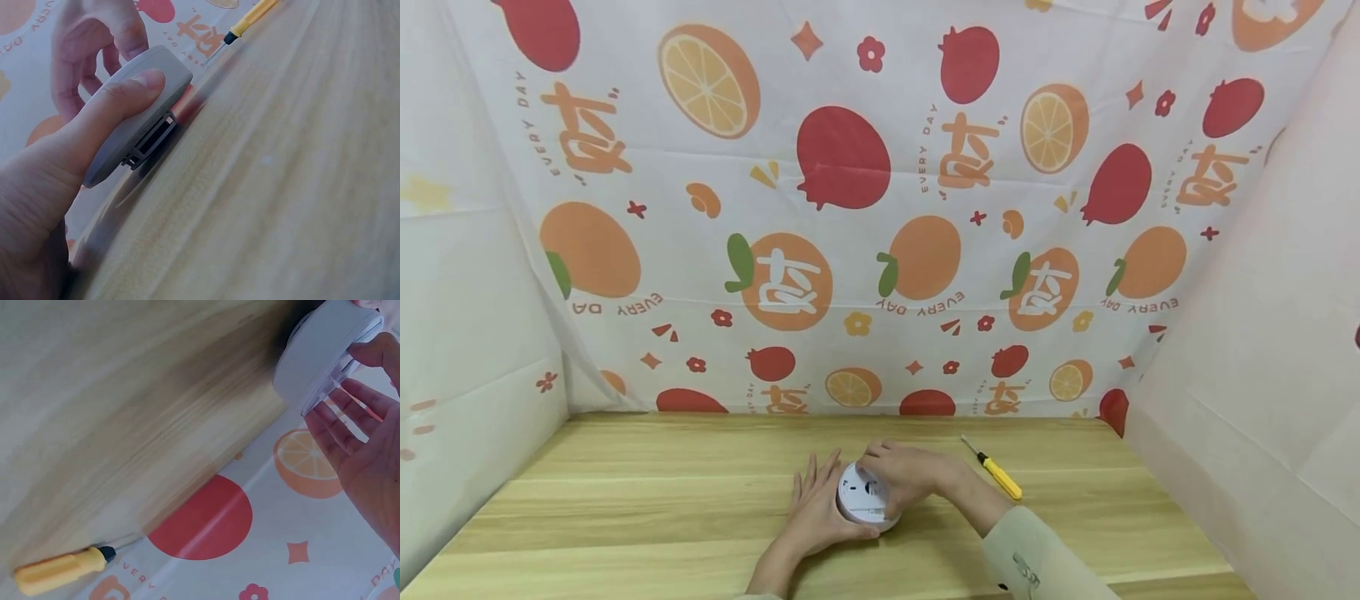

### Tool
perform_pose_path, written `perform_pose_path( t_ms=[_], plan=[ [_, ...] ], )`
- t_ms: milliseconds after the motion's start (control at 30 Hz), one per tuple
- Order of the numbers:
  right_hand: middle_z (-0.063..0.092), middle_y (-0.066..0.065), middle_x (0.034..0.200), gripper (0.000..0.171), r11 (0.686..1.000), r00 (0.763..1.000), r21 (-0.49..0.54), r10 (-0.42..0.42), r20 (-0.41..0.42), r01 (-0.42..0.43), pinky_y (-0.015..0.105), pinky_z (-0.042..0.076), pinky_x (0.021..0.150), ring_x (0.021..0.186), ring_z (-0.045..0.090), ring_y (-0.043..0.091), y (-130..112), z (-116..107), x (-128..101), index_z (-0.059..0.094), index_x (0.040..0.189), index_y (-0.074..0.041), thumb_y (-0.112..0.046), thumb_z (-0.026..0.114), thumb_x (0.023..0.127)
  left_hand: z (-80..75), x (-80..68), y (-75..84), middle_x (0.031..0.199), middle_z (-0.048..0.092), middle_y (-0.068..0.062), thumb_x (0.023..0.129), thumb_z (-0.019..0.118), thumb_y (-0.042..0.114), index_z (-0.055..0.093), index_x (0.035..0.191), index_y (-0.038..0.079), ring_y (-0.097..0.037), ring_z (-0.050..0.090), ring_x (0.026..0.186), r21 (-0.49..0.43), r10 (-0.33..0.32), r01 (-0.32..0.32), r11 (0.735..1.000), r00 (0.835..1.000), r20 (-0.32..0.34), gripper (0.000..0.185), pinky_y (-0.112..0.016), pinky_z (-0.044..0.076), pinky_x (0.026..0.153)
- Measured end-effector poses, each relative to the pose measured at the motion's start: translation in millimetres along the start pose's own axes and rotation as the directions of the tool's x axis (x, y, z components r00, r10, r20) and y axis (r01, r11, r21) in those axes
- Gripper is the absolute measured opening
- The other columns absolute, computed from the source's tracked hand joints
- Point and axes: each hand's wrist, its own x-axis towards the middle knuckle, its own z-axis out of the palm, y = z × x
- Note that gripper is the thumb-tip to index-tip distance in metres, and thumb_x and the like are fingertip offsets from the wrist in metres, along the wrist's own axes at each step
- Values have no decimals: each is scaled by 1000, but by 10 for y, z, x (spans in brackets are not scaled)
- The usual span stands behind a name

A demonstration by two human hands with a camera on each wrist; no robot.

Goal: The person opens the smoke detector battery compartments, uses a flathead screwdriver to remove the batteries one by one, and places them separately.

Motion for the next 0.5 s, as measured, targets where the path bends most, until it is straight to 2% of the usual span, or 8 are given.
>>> perform_pose_path(
  t_ms=[200,333,500],
  plan=[
    [47,-2,124,68,1000,999,-11,-28,-35,28,21,40,90,110,43,12,7,40,-19,49,127,-12,-28,80,70,26,-20,3,145,26,-21,51,79,61,44,134,3,-50,5,131,11,24,-24,1000,1000,-4,107,-65,-1,101],
    [48,-3,121,64,1000,999,-10,6,-43,-6,20,41,88,109,43,11,-18,28,1,50,126,-13,-31,78,72,12,-21,5,143,27,-23,52,78,61,44,134,3,-49,5,131,13,17,-17,1000,1000,-1,106,-64,-2,101],
    [49,-6,117,56,998,997,24,64,-51,-63,20,43,84,104,44,8,-31,42,29,55,122,-15,-35,74,73,7,-12,-4,138,34,-25,54,75,64,41,135,3,-51,9,129,11,-1,1,1000,999,46,107,-62,-6,101]
  ],
)
